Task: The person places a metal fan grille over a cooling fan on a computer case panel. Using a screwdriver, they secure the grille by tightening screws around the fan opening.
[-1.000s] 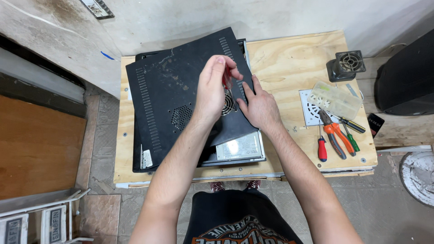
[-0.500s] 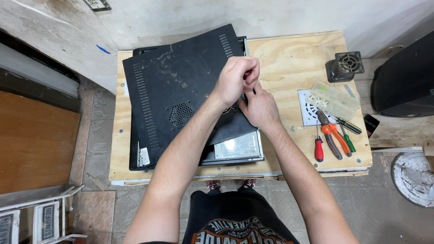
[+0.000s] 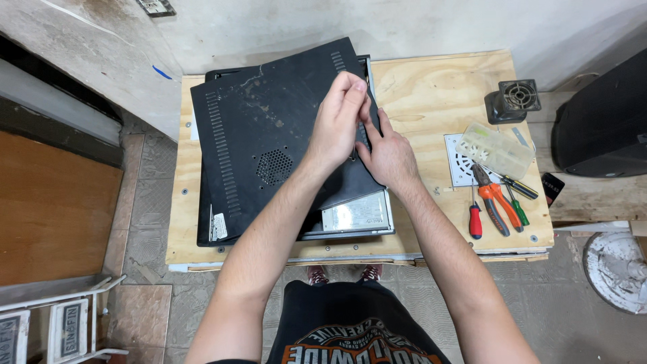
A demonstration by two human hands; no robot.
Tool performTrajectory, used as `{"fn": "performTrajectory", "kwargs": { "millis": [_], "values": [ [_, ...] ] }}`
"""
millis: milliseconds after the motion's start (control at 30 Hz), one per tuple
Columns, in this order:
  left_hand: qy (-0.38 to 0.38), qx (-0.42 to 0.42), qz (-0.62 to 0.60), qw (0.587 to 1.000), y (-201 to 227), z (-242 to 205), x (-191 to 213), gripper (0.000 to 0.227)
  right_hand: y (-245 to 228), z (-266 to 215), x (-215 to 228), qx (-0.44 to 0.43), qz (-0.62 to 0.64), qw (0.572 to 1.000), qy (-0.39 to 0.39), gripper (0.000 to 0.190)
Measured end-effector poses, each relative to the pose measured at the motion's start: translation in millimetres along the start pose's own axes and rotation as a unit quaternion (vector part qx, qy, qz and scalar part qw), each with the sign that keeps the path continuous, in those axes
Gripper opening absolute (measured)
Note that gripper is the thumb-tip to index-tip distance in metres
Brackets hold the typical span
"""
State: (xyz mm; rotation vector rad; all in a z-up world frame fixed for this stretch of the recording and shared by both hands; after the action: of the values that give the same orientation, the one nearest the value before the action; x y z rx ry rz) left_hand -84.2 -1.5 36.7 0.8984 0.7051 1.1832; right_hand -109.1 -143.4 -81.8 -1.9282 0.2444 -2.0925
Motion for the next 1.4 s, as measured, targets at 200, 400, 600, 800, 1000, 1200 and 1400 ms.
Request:
{"fn": "performTrajectory", "kwargs": {
  "millis": [200, 400, 600, 800, 1000, 1200, 1400],
  "values": [
    [0.074, 0.006, -0.014, 0.997, -4.6, -12.7, -13.4, 0.038, -2.4, -0.6, 4.1, -0.009, 0.003, 1.000, -0.015, 0.062],
    [0.019, 0.022, -0.107, 0.994, -39.9, 15.5, -17.1, 0.039, 5.5, 3.1, -7.9, -0.011, -0.002, 1.000, -0.015, 0.062],
    [-0.102, 0.081, -0.238, 0.962, -58.6, 27.8, -20.5, 0.039, 4.5, 4.5, -7.1, -0.013, 0.003, 1.000, -0.021, 0.065],
    [-0.144, 0.103, -0.359, 0.916, -62.0, 33.9, -1.7, 0.037, 4.1, 3.4, -8.1, -0.006, -0.006, 1.000, -0.002, 0.065],
    [-0.045, -0.006, -0.286, 0.957, -35.5, 17.8, 4.9, 0.036, 12.8, 4.2, -15.1, -0.003, -0.020, 1.000, 0.001, 0.064],
    [-0.006, -0.031, -0.214, 0.976, 11.5, 1.6, 58.8, 0.039, 17.6, 4.9, -21.5, 0.024, -0.131, 0.989, 0.059, 0.063],
    [0.024, 0.007, -0.204, 0.979, -14.6, -12.3, 66.7, 0.037, -28.4, 9.8, -38.0, 0.110, -0.046, 0.991, 0.054, 0.050]
  ]
}}
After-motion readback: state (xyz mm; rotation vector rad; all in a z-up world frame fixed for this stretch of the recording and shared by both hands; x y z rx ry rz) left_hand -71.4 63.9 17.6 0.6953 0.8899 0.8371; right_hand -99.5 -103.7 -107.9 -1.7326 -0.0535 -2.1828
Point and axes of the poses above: each hand's wrist, its own z-axis towards the middle knuckle, its own x-axis out of the back of the hand, y = z × x, the point moved 4 cm from there along z, towards the middle knuckle, and after that the axes turned 4 degrees about -x, right-handed, at the moved point
